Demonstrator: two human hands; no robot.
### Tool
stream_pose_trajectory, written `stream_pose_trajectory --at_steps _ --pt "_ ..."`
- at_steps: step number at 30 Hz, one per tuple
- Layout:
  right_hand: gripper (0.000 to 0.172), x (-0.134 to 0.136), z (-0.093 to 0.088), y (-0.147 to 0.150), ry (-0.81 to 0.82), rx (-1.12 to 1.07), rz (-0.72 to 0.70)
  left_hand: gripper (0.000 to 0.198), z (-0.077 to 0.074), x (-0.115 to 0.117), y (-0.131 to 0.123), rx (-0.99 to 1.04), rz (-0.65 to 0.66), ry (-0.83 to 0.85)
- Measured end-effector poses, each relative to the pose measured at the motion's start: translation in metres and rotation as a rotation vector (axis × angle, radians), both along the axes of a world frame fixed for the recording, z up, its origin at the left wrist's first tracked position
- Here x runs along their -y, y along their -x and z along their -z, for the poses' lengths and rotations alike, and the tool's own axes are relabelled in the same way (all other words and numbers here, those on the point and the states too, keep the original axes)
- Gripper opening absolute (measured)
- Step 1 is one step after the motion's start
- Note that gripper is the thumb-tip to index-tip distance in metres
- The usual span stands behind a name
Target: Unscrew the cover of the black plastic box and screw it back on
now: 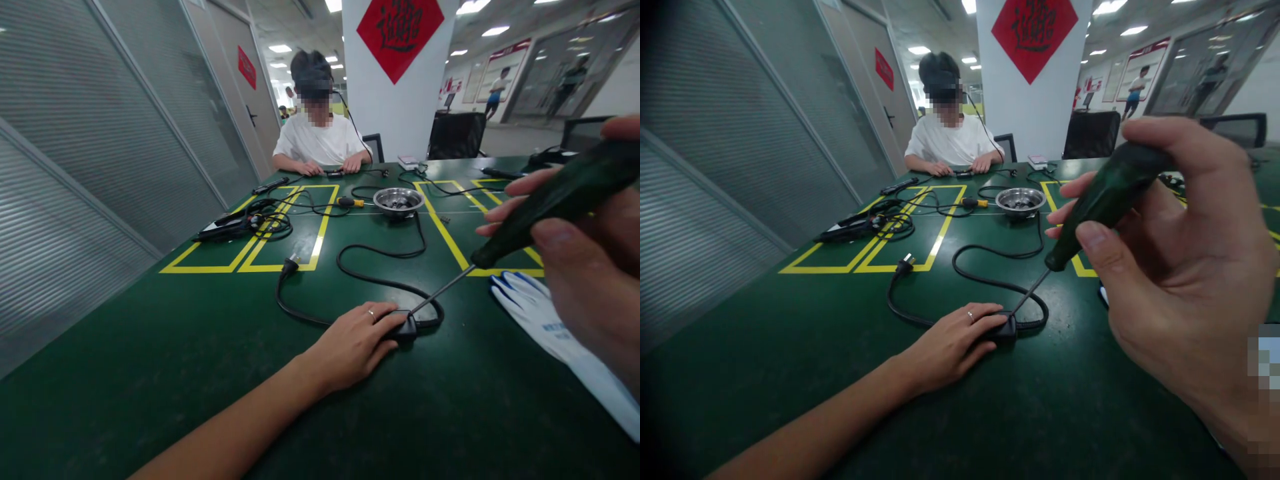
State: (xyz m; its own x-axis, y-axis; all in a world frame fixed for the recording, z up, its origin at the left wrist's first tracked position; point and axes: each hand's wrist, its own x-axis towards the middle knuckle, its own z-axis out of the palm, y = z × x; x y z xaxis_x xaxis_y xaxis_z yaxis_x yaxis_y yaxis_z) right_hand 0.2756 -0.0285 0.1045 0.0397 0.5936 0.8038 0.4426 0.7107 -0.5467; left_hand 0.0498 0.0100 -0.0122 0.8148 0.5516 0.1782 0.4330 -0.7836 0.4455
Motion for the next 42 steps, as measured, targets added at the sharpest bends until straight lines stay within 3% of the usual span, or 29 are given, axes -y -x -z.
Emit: stream_pose_trajectory --at_steps 3,13,18,21,24,29,33,38,42 --pt "0.065 -0.002 0.0 0.001 0.067 -0.005 0.112 0.038 0.0 0.001 -0.004 -0.039 -0.006 -0.017" --pt "0.064 -0.003 0.001 -0.005 -0.006 0.055 0.163 0.04 -0.003 0.003 -0.01 -0.108 -0.034 -0.063" --pt "0.06 -0.005 -0.011 -0.003 0.007 0.13 0.253 0.039 0.0 0.003 -0.011 -0.097 -0.049 -0.063" --pt "0.055 -0.009 -0.019 -0.001 0.023 0.206 0.201 0.039 0.0 0.004 -0.01 -0.068 -0.056 -0.047" --pt "0.061 -0.013 -0.02 0.001 0.016 0.26 0.115 0.04 -0.002 0.004 -0.008 -0.034 -0.074 0.0" --pt "0.06 -0.018 -0.016 0.0 -0.023 0.231 0.117 0.044 -0.002 -0.001 0.0 0.031 -0.138 0.126" --pt "0.069 -0.018 -0.021 -0.01 0.046 0.22 -0.152 0.05 -0.003 -0.009 0.008 0.073 -0.174 0.246" --pt "0.058 -0.002 -0.025 -0.001 0.127 0.02 0.013 0.047 -0.004 -0.015 0.012 0.085 -0.15 0.273" --pt "0.059 0.005 -0.016 0.019 0.077 0.044 0.007 0.048 0.0 -0.017 0.012 0.091 -0.151 0.253"
